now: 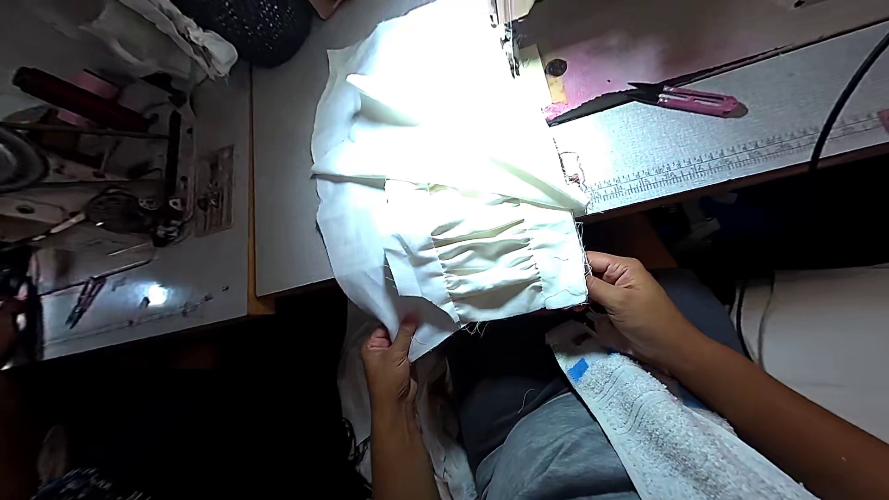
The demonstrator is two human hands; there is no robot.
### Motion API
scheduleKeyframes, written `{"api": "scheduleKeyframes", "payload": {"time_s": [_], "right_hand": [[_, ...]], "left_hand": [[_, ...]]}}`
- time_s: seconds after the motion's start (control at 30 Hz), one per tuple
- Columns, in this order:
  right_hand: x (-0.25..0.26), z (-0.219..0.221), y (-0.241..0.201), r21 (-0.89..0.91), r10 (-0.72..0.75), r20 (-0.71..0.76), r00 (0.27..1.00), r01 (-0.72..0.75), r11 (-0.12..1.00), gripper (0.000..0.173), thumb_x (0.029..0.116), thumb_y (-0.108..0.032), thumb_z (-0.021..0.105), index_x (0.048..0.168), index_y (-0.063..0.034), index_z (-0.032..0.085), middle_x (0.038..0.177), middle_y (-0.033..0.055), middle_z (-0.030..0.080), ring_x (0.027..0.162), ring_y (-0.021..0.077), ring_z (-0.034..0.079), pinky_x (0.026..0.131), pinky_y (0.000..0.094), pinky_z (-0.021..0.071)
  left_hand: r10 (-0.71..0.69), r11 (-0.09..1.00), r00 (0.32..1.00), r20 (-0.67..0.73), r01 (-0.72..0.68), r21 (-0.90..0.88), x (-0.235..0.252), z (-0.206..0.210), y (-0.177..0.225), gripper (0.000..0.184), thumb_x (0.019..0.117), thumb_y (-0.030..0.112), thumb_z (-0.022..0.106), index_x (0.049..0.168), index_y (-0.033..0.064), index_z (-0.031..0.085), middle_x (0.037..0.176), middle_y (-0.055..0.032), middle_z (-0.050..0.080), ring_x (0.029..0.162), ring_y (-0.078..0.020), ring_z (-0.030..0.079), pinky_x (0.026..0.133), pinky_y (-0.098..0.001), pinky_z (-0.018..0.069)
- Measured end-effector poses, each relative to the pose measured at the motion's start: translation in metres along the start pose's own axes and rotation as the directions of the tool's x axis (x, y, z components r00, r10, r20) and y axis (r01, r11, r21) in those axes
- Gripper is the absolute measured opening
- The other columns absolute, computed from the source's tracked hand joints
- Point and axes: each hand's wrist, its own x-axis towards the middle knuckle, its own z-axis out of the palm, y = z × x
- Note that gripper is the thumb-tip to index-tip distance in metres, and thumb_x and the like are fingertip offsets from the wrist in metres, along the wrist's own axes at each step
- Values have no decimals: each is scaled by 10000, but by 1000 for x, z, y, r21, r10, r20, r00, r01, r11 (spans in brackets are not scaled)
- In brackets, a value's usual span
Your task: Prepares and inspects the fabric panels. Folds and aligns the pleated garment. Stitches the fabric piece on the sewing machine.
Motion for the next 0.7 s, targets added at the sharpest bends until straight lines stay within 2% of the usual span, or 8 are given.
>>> {"api": "scheduleKeyframes", "payload": {"time_s": [0.1,0.17,0.23,0.3,0.47,0.57,0.63,0.7], "right_hand": [[4,0,5,36,10,1,1000,-10,999,169,1010,8,537,980,-15,702,826,39,715,762,79,686,748,239,587],[6,1,8,62,-1,18,1000,0,998,170,1007,16,533,993,-14,700,853,38,720,798,73,691,785,243,587],[6,1,10,67,-12,32,999,10,998,164,1004,17,530,995,-24,689,853,30,719,802,63,691,782,234,583],[6,0,10,63,-17,41,999,14,998,160,1004,6,533,993,-32,687,853,29,717,797,65,688,774,234,582],[7,0,14,79,-50,69,996,44,996,147,1000,12,533,983,-26,674,852,36,707,801,75,684,782,251,584],[10,-4,18,82,-37,70,997,31,996,141,991,16,540,1006,-11,678,865,35,712,813,70,687,790,258,585],[10,-6,20,94,-28,71,997,21,995,149,992,16,554,1047,7,692,889,43,721,836,75,691,812,261,584],[11,-7,23,99,-30,86,996,22,995,136,995,8,554,1036,7,684,886,43,714,839,75,687,817,261,581]], "left_hand": [[-45,984,998,-46,52,170,3,-6,-2,195,982,40,638,789,46,660,633,25,665,480,1,543,436,-158,427],[211,882,969,-128,-132,453,5,-11,-7,91,936,87,684,896,11,653,725,13,621,586,5,544,542,-167,463],[494,734,859,-133,-330,593,4,-4,4,315,945,95,660,1143,-140,590,988,-186,641,846,-121,600,741,-251,499],[658,634,745,-104,-474,611,7,12,22,299,979,100,599,1142,-150,583,968,-181,635,848,-92,606,739,-209,498],[491,704,871,34,-419,574,26,45,48,341,976,375,685,985,34,682,810,18,632,706,3,582,669,-203,488],[585,620,807,81,-509,598,38,44,45,273,934,246,747,922,-19,680,766,-38,657,665,-23,611,639,-209,517],[641,505,765,63,-482,715,35,46,47,312,955,275,714,992,-32,673,855,-115,665,779,-140,635,732,-304,522],[684,411,713,153,-550,728,17,53,50,485,951,304,697,1205,-97,599,1175,-306,618,1141,-431,578,1010,-564,422]]}}
